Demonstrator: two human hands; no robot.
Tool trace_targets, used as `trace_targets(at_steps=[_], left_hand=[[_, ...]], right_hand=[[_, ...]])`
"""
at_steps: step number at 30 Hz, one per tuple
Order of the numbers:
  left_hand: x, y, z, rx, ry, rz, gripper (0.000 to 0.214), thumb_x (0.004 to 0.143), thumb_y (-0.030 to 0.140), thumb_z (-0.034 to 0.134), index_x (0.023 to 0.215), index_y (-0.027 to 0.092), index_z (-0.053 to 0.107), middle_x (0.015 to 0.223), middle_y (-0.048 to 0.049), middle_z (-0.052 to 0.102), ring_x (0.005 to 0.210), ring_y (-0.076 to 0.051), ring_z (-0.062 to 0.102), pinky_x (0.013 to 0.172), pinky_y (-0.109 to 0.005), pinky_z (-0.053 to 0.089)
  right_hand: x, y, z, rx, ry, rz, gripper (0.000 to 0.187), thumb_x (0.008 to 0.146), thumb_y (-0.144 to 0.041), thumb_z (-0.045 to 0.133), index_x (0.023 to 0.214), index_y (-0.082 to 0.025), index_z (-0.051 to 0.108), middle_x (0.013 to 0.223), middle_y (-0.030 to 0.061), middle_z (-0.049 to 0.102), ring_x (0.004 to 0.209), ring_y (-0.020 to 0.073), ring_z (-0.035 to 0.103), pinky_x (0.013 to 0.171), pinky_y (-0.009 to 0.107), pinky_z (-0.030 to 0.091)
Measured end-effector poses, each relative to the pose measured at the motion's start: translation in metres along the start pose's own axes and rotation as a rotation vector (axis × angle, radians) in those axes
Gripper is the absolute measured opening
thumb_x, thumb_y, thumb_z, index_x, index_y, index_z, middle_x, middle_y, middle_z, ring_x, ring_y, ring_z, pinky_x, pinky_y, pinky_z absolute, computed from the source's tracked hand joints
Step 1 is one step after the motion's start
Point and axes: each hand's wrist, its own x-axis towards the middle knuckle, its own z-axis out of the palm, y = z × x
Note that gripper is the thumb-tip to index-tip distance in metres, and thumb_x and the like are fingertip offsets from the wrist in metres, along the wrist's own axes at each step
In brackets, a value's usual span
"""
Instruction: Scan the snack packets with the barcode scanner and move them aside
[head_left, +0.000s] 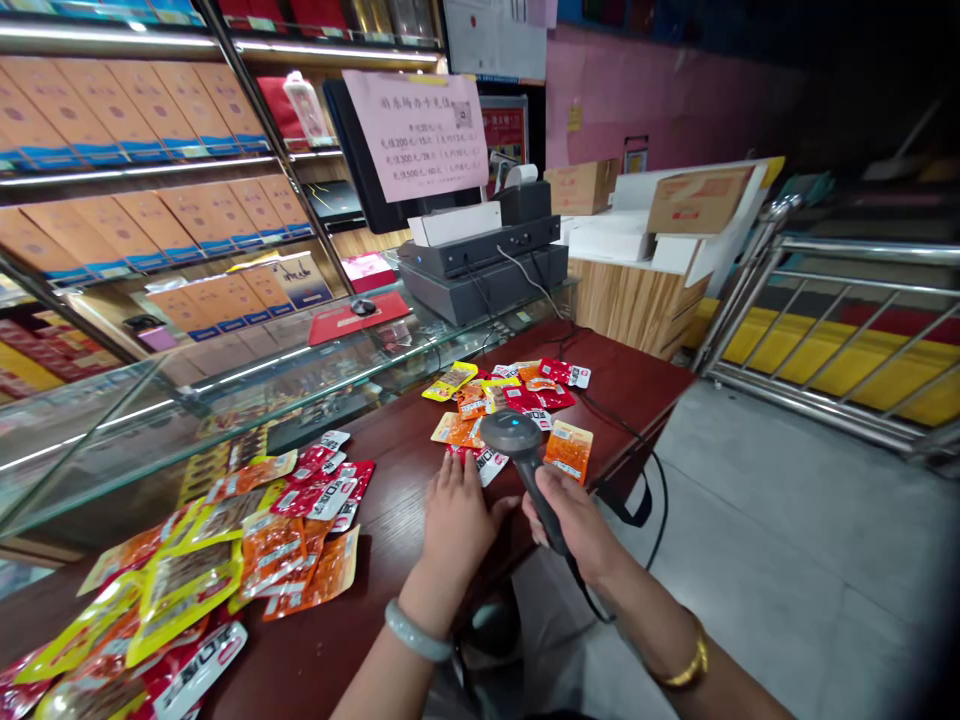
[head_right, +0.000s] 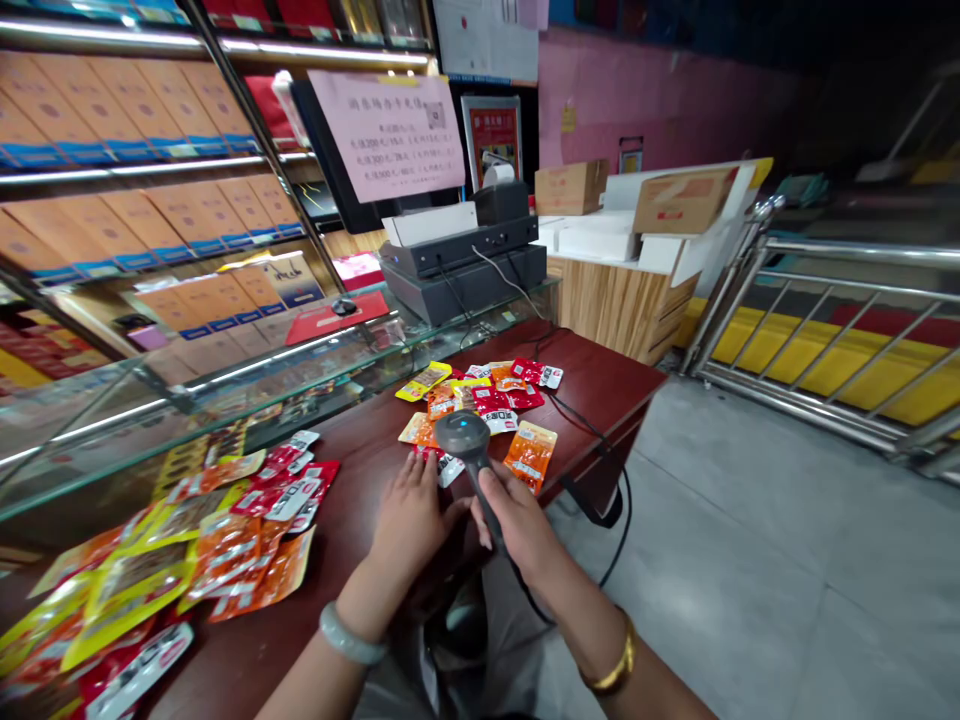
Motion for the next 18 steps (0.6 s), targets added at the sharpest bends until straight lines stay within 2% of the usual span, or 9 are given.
trace_targets(at_steps=[4, 7, 9, 14, 16, 18], left_hand=[[-0.006, 0.007, 0.004, 0.068, -0.049, 0.013, 0.077, 0.092, 0.06, 0.052, 0.15, 0.01, 0.048, 0.153, -0.0266, 0.045, 0.148, -0.038, 0.037, 0.119, -0.056, 0.03], [-0.014, 0.005, -0.003, 0.109, -0.096, 0.028, 0.074, 0.091, 0.058, 0.055, 0.148, 0.011, 0.05, 0.154, -0.0258, 0.044, 0.149, -0.038, 0.036, 0.121, -0.06, 0.025], [-0.017, 0.004, -0.009, 0.1, -0.1, 0.058, 0.071, 0.091, 0.052, 0.059, 0.147, 0.01, 0.052, 0.155, -0.0251, 0.043, 0.149, -0.037, 0.036, 0.121, -0.059, 0.025], [-0.009, 0.01, -0.01, -0.022, 0.017, 0.131, 0.059, 0.092, 0.034, 0.057, 0.146, 0.011, 0.051, 0.153, -0.0212, 0.049, 0.144, -0.032, 0.044, 0.117, -0.048, 0.037], [0.002, 0.01, -0.008, -0.05, 0.055, 0.148, 0.059, 0.093, 0.034, 0.054, 0.147, 0.011, 0.049, 0.154, -0.0209, 0.048, 0.146, -0.033, 0.042, 0.119, -0.049, 0.035], [0.017, 0.005, -0.006, -0.033, 0.093, 0.071, 0.067, 0.094, 0.041, 0.051, 0.15, 0.004, 0.043, 0.156, -0.026, 0.042, 0.148, -0.036, 0.038, 0.119, -0.05, 0.033]], right_hand=[[-0.002, -0.003, -0.009, 0.009, 0.013, 0.014, 0.047, 0.088, -0.067, 0.062, 0.086, -0.021, 0.052, 0.052, -0.009, 0.049, 0.038, 0.0068, 0.039, 0.043, 0.021, 0.032], [-0.002, 0.001, -0.009, 0.012, 0.012, 0.033, 0.047, 0.086, -0.068, 0.063, 0.086, -0.022, 0.052, 0.053, -0.0092, 0.049, 0.038, 0.0069, 0.039, 0.042, 0.021, 0.031], [-0.001, 0.006, -0.007, 0.012, 0.001, 0.04, 0.048, 0.085, -0.068, 0.064, 0.087, -0.022, 0.051, 0.053, -0.0094, 0.049, 0.038, 0.0073, 0.039, 0.041, 0.021, 0.031], [-0.001, 0.012, -0.003, 0.01, -0.018, 0.041, 0.049, 0.084, -0.069, 0.064, 0.083, -0.023, 0.047, 0.053, -0.0091, 0.048, 0.039, 0.0082, 0.039, 0.042, 0.022, 0.032], [-0.001, 0.01, -0.003, 0.008, -0.012, 0.04, 0.049, 0.084, -0.069, 0.064, 0.081, -0.023, 0.045, 0.054, -0.009, 0.048, 0.04, 0.008, 0.039, 0.042, 0.022, 0.032], [-0.001, 0.007, -0.004, -0.001, -0.001, 0.028, 0.049, 0.085, -0.068, 0.063, 0.079, -0.024, 0.043, 0.054, -0.0091, 0.048, 0.039, 0.0075, 0.04, 0.042, 0.021, 0.032]])
